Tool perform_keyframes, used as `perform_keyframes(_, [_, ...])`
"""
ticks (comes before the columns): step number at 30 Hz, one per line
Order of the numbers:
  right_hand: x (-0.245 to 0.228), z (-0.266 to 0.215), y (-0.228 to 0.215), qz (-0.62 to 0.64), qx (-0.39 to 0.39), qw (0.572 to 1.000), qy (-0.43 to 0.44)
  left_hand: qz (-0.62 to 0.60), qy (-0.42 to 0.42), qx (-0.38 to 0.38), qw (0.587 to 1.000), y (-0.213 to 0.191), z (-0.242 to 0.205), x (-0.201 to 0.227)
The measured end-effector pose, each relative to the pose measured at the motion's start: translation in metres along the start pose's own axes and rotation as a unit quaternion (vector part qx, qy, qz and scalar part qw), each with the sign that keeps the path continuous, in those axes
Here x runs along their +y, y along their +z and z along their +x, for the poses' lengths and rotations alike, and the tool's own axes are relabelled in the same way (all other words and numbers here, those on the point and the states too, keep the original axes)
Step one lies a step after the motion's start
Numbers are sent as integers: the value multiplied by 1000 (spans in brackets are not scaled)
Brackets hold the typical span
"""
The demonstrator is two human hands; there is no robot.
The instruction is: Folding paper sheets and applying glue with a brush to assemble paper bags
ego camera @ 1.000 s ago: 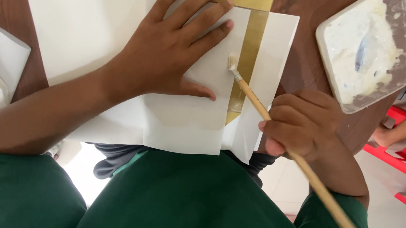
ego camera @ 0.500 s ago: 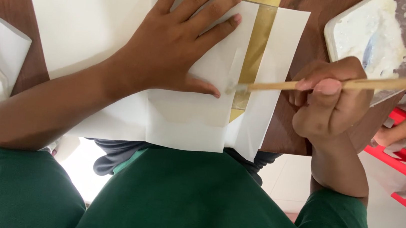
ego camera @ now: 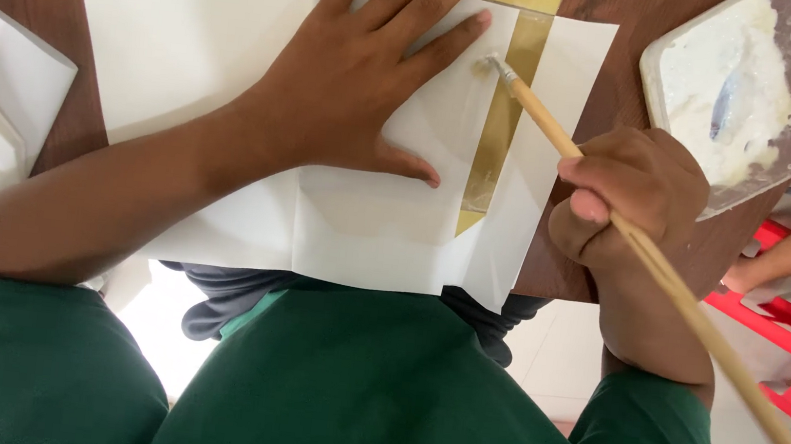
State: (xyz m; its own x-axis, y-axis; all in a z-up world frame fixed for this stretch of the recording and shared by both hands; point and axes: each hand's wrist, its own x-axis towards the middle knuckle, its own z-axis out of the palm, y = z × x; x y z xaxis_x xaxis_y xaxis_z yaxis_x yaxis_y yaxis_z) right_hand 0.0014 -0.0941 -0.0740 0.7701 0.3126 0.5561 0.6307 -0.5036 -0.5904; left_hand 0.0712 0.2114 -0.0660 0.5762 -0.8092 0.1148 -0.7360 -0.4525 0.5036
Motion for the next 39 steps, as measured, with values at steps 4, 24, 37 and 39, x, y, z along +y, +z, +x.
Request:
perform_keyframes(4, [8, 11, -1, 0, -3, 982, -187, 41, 9, 32, 999, 2, -1, -1])
perform_keyframes(24, [-26, 31, 2, 255, 128, 900, 329, 29, 13, 37, 999, -1, 0, 0])
perform_keyframes(37, [-27, 40, 16, 40, 139, 976, 165, 22, 14, 30, 999, -2, 1, 1])
perform_keyframes(39, [-23, 36, 16, 28, 134, 980, 144, 20, 14, 31, 999, -1, 2, 0])
